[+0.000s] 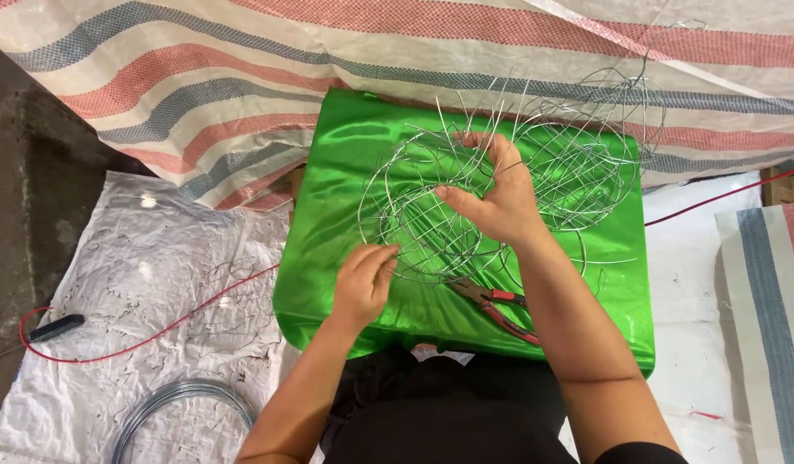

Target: Adjusting and shaping a wire mesh structure using hands and pliers.

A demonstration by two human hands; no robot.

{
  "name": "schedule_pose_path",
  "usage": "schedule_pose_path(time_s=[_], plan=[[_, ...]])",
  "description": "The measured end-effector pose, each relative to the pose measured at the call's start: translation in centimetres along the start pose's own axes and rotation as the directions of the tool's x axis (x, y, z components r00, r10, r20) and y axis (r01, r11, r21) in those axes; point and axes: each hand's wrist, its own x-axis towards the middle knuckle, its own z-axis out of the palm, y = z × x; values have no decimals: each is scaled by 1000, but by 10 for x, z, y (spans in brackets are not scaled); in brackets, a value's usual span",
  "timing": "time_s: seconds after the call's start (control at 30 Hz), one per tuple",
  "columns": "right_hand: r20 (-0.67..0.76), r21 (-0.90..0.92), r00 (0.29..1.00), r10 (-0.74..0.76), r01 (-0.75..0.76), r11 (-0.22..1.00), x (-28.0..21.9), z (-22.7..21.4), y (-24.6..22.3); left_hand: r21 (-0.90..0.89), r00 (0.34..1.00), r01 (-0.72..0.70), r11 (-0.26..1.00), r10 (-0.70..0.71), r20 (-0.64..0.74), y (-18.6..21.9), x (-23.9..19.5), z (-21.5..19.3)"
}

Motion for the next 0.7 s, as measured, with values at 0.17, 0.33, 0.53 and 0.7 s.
schedule_pose_path(time_s=[0.17, 0.33, 0.53, 0.7], plan=[[7, 6, 1000, 28, -28, 1000, -1, 3, -7, -294, 814, 365, 883, -150, 562, 10, 41, -34], [14, 15, 999, 48, -49, 999, -2, 2, -4, -321, 506, 548, 772, 0, 863, -19, 70, -40], [25, 0, 993, 117, -117, 993, 3, -5, -3, -261, 585, 459, 849, -68, 808, -22, 56, -20], [32, -10, 990, 140, -140, 990, 4, -5, -8, -257, 724, 441, 860, -171, 669, -22, 38, -12]])
